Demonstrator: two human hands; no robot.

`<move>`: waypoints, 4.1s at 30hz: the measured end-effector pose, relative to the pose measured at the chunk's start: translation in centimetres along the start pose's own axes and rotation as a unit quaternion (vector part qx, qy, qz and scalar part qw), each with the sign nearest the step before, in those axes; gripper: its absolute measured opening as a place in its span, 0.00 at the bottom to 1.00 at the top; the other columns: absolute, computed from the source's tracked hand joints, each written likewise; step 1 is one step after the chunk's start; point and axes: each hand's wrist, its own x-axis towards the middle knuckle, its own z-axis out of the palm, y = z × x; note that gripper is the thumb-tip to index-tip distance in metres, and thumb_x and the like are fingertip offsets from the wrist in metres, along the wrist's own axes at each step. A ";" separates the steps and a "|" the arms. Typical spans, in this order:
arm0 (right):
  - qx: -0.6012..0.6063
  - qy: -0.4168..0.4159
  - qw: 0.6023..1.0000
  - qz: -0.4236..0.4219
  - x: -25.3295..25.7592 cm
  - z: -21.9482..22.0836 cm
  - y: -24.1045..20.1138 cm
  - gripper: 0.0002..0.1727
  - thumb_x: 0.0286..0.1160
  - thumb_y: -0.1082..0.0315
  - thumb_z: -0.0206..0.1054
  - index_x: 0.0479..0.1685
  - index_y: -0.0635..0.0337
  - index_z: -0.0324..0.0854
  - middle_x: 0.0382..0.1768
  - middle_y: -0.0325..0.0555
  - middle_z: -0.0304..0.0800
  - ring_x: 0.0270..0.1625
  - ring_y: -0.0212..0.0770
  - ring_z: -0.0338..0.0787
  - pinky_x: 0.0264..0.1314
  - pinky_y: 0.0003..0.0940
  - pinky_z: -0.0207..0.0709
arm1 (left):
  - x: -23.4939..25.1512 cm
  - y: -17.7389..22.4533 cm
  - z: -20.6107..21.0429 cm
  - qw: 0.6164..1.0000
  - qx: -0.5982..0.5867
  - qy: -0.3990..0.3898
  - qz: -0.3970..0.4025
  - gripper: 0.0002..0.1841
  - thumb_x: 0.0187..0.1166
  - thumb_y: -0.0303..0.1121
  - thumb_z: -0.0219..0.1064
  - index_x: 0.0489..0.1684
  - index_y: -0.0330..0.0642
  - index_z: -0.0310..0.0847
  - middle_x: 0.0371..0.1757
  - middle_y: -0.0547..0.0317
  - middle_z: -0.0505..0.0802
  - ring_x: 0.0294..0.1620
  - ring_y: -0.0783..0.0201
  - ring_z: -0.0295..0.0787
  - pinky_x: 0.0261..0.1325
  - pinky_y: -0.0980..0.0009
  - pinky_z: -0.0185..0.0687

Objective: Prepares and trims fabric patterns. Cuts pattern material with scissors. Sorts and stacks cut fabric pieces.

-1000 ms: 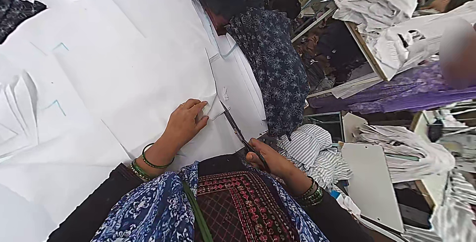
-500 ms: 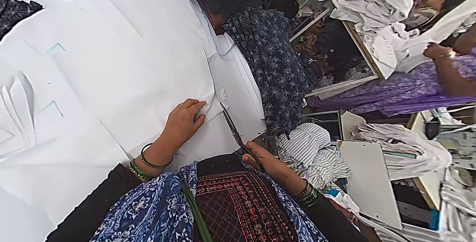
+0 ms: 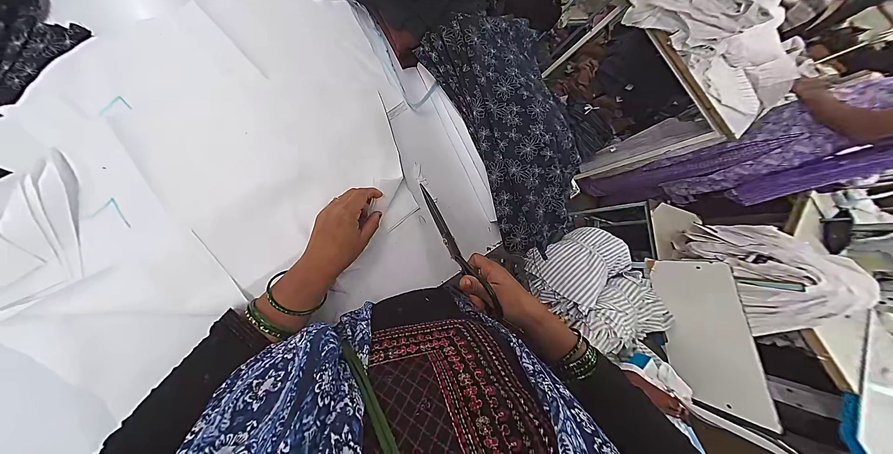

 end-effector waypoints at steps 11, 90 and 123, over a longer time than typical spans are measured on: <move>0.025 -0.026 0.996 -0.077 -0.2 -0.6 1.3 0.51 0.36 0.14 0.72 0.44 0.50 0.68 0.19 0.22 0.72 0.18 0.18 0.71 0.22 0.15 0.66 | 0.0 0.1 -0.1 1.000 0.000 -0.002 -0.019 0.13 0.83 0.28 0.62 0.57 0.31 0.86 0.39 0.42 0.93 0.38 0.47 0.91 0.49 0.47 0.84; -0.059 -0.082 0.995 0.008 0.5 0.7 -0.7 0.42 0.59 0.23 0.67 0.47 0.54 0.64 0.22 0.25 0.70 0.21 0.18 0.70 0.28 0.16 0.67 | 0.2 0.0 -0.1 1.000 -0.006 0.003 0.019 0.10 0.81 0.25 0.61 0.49 0.32 0.88 0.39 0.43 0.93 0.41 0.45 0.92 0.49 0.44 0.82; -0.052 -0.109 0.991 -0.052 -1.3 -1.4 1.2 0.59 0.42 0.08 0.58 0.58 0.55 0.70 0.35 0.27 0.77 0.37 0.18 0.79 0.44 0.17 0.74 | 0.2 0.3 -0.3 1.000 -0.013 0.009 0.003 0.08 0.81 0.24 0.61 0.47 0.30 0.84 0.31 0.44 0.90 0.34 0.45 0.89 0.42 0.45 0.82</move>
